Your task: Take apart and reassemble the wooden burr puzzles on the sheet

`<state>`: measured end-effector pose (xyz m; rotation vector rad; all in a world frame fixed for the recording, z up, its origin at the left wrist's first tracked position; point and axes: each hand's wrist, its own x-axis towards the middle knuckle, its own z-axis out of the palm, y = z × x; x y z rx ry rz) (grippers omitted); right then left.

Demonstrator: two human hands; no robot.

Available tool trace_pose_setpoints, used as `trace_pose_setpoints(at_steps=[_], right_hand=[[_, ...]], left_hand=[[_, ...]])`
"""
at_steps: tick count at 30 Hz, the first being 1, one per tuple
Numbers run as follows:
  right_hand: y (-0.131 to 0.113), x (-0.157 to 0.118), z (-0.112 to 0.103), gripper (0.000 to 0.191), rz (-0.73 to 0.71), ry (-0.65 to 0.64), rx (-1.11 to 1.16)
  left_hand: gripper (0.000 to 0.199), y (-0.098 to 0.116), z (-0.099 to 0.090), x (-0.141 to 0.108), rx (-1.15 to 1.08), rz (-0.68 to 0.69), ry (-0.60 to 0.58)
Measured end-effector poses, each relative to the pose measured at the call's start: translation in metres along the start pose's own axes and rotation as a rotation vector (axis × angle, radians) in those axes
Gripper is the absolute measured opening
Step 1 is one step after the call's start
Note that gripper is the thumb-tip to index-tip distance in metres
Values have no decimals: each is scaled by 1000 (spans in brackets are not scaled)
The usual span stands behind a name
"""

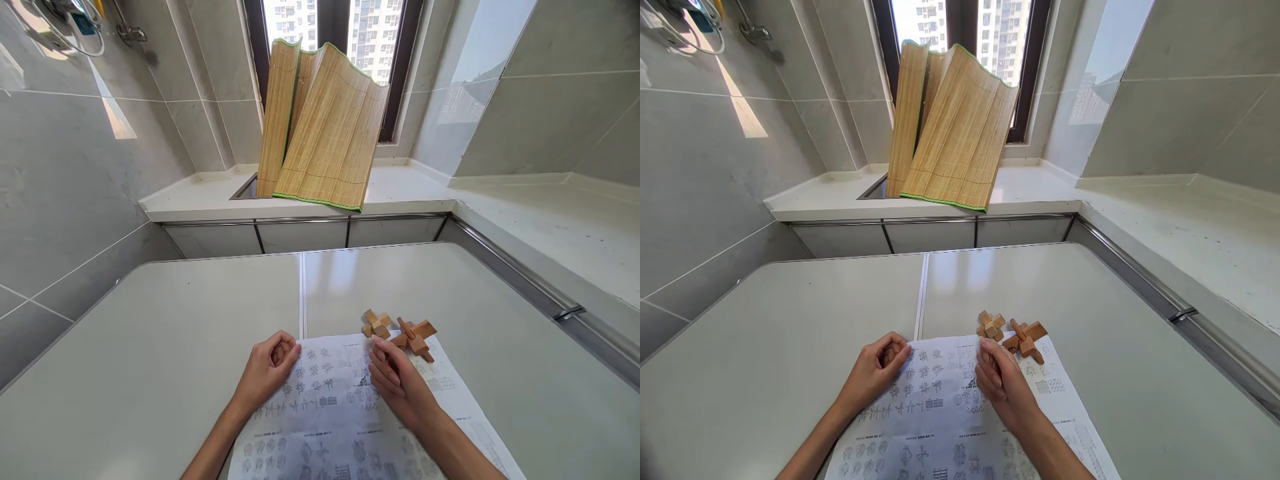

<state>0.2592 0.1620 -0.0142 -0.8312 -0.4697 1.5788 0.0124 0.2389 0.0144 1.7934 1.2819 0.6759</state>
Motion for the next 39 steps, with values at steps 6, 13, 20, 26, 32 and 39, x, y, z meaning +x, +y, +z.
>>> trace_pose_setpoints(at_steps=[6,13,20,26,32,39], right_hand=[[-1,3,-3,42,22,-20,49],[-1,2,-3,43,41,-32,119],[2,2,-6,39,58,-101,228],[2,1,-7,39,57,-119,258],[0,1,-8,39,-12,-156,338],[-3,-1,-13,50,-25,-130,532]], left_hand=[[32,0,0,0,2,-11,1],[33,-2,0,-1,13,5,-2],[30,-3,1,-5,9,26,-5],[29,-6,3,-5,30,41,-3],[28,-8,4,-4,38,56,2],[28,-6,4,-4,44,64,-4]])
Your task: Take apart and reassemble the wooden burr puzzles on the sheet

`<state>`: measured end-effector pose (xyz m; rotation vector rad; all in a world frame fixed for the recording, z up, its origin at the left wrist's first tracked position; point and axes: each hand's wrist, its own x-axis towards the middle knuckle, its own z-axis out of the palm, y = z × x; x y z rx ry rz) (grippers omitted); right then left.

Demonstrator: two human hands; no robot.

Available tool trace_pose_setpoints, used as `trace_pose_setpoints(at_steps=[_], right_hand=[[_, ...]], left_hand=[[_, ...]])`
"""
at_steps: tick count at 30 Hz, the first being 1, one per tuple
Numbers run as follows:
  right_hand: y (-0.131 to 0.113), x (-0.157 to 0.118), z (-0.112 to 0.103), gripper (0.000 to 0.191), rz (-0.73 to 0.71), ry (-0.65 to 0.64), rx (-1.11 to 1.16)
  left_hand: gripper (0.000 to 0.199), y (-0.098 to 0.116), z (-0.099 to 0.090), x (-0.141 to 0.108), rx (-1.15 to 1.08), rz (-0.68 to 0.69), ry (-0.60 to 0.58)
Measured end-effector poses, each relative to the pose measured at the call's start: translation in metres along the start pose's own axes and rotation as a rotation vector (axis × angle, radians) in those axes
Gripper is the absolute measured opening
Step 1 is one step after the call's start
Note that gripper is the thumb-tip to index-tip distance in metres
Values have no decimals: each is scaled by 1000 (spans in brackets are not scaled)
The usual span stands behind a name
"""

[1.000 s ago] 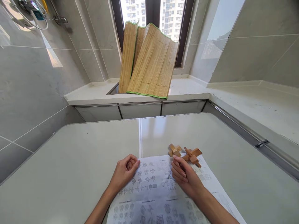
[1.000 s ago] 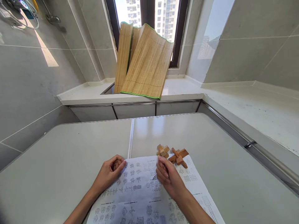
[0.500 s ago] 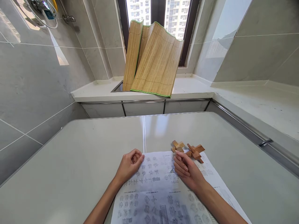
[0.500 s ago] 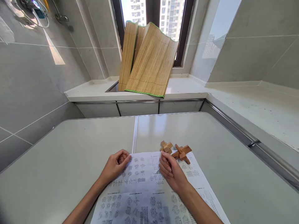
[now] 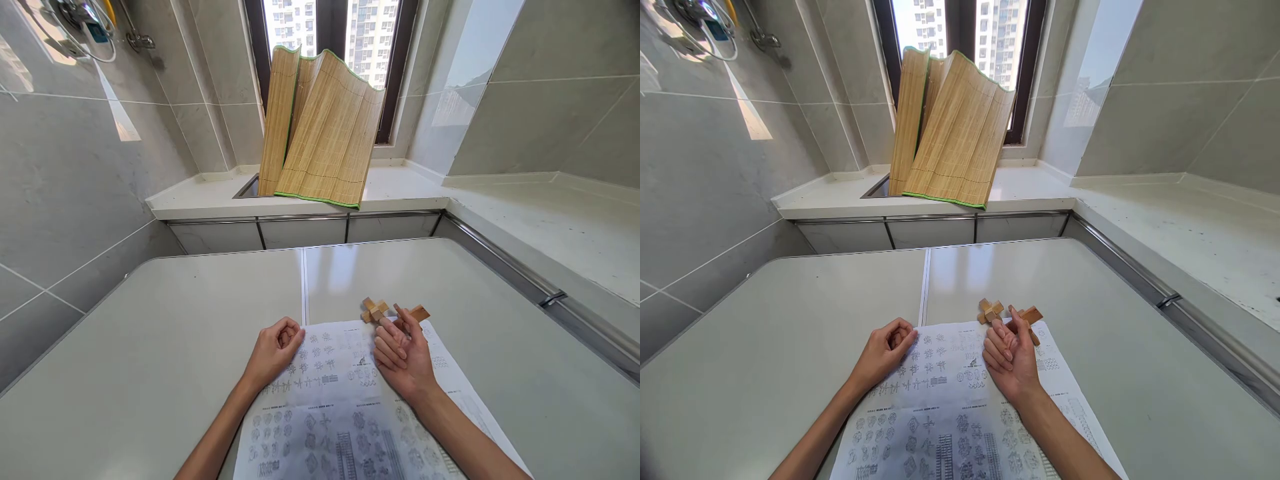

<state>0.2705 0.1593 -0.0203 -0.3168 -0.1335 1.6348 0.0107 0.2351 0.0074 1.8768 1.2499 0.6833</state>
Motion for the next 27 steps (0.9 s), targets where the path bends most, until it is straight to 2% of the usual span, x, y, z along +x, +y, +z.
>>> trace_pose_setpoints(at_steps=[10,19,27], right_hand=[[-1,-4,1,57,-19,68,163],[-7,-4,-3,55,-29,25,206],[-10,-2,-10,49,-54,-22,150]], left_hand=[[30,-2,1,0,4,-17,-1],[32,-1,1,1,5,-15,6],[32,3,1,0,-2,2,24]])
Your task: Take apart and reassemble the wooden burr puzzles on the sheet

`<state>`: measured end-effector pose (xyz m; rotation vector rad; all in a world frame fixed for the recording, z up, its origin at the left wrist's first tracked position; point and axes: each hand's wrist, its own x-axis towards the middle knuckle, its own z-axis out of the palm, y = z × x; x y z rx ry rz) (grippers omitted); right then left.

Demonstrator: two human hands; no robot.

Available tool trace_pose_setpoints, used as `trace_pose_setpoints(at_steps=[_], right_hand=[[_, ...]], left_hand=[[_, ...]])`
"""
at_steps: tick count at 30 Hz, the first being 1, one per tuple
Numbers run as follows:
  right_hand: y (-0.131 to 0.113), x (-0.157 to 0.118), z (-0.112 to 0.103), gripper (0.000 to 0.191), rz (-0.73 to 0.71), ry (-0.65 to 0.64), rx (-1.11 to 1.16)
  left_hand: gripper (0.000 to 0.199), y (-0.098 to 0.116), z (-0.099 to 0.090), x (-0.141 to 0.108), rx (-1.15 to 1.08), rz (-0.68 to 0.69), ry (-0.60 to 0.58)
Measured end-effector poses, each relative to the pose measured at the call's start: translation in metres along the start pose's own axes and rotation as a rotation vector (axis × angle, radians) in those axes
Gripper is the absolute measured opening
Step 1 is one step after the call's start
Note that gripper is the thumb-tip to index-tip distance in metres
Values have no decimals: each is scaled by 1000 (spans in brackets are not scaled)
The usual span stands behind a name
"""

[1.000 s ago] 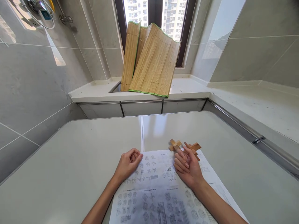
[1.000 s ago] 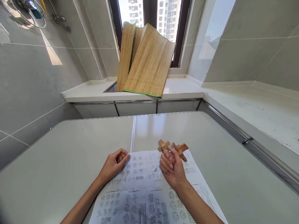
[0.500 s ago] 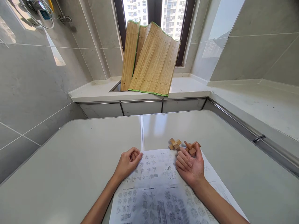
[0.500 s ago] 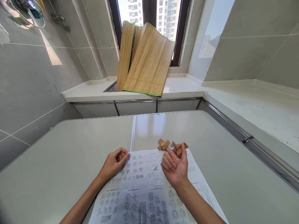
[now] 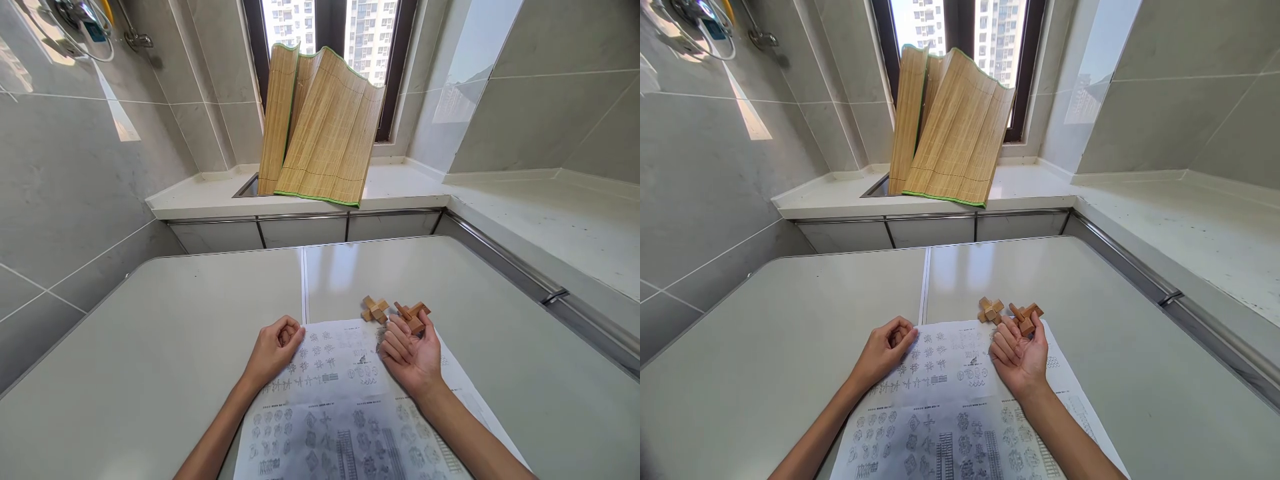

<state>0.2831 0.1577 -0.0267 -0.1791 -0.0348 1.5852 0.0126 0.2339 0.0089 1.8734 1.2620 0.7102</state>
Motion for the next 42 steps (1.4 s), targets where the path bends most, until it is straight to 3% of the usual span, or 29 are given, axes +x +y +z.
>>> trace_pose_setpoints(at_steps=[13,23,28,37,42], right_hand=[[-2,1,1,39,10,-7,-6],[1,-1,9,33,-17,-52,-219],[10,-3,14,32,-24,-85,-464],[31,-11,9,32,-29,-38,-1129],[36,-16,15,28,-193,-200,-1417]], left_hand=[[31,1,-1,-1,-1,-16,-14],[32,2,0,-1,4,5,3],[31,2,0,0,8,37,17],[26,5,4,-5,75,92,13],[23,19,14,-14,54,131,-61]])
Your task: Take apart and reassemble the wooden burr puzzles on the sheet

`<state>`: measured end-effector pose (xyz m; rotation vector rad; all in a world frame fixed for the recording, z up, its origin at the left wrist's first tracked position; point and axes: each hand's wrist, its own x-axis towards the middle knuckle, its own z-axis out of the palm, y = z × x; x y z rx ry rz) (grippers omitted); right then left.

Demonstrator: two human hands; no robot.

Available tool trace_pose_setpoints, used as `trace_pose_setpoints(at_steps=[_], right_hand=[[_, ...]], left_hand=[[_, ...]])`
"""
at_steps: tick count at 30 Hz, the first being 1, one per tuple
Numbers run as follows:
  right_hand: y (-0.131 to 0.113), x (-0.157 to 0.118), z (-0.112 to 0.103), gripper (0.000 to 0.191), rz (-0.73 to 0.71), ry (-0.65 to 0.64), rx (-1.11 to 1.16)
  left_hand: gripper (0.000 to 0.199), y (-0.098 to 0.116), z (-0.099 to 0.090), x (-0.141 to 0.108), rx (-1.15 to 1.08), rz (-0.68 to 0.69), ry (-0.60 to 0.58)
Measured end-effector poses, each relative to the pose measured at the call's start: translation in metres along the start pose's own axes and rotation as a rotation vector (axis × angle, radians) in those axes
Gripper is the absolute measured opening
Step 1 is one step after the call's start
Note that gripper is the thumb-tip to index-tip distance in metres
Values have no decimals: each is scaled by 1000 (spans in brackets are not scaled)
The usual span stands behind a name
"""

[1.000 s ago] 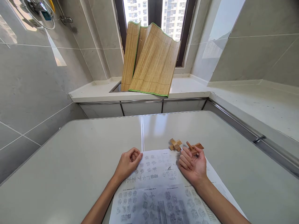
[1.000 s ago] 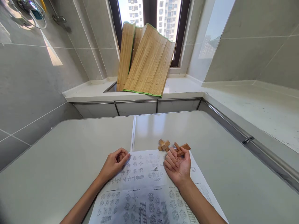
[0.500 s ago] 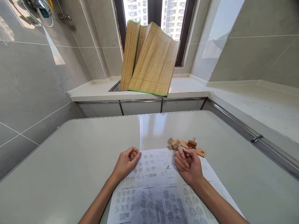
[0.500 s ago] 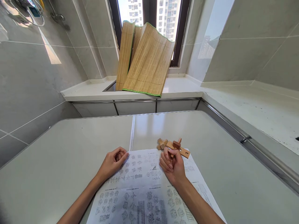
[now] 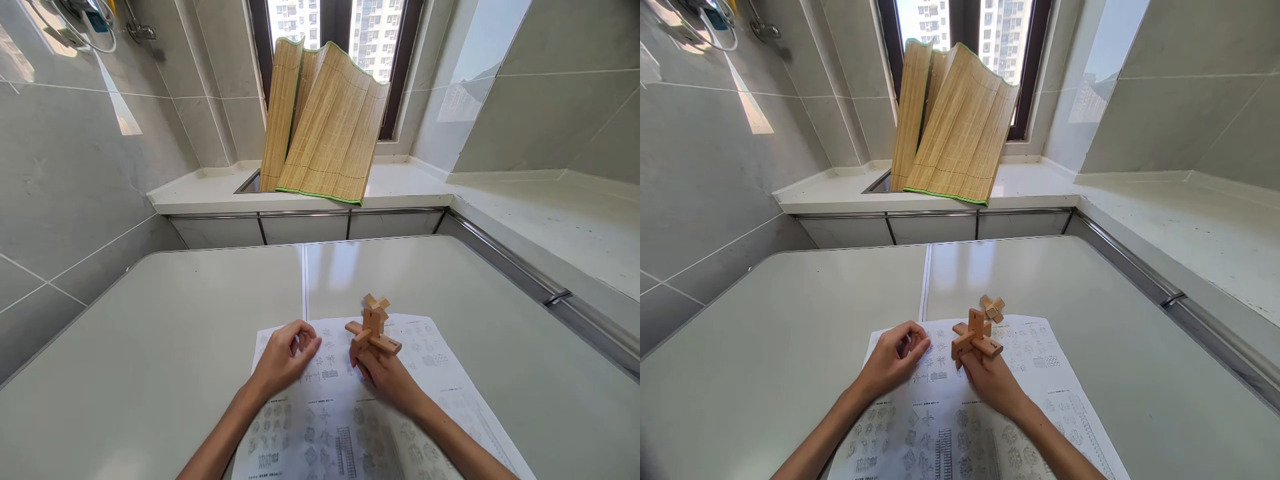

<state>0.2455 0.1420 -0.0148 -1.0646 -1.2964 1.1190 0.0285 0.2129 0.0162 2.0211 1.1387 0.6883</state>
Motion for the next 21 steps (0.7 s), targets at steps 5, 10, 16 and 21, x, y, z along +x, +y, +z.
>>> trace_pose_setpoints(at_steps=[5,10,16,21], right_hand=[[13,-2,5,26,-68,-184,-168],[26,-7,3,29,-103,-360,-219],[31,-12,1,33,-26,-436,-148],[36,-11,3,29,113,-276,273]], left_hand=[[63,11,6,-7,-268,143,-167],[114,17,17,-14,-392,236,-364],[123,22,29,-20,-393,347,-434],[114,24,35,-24,-344,410,-407]])
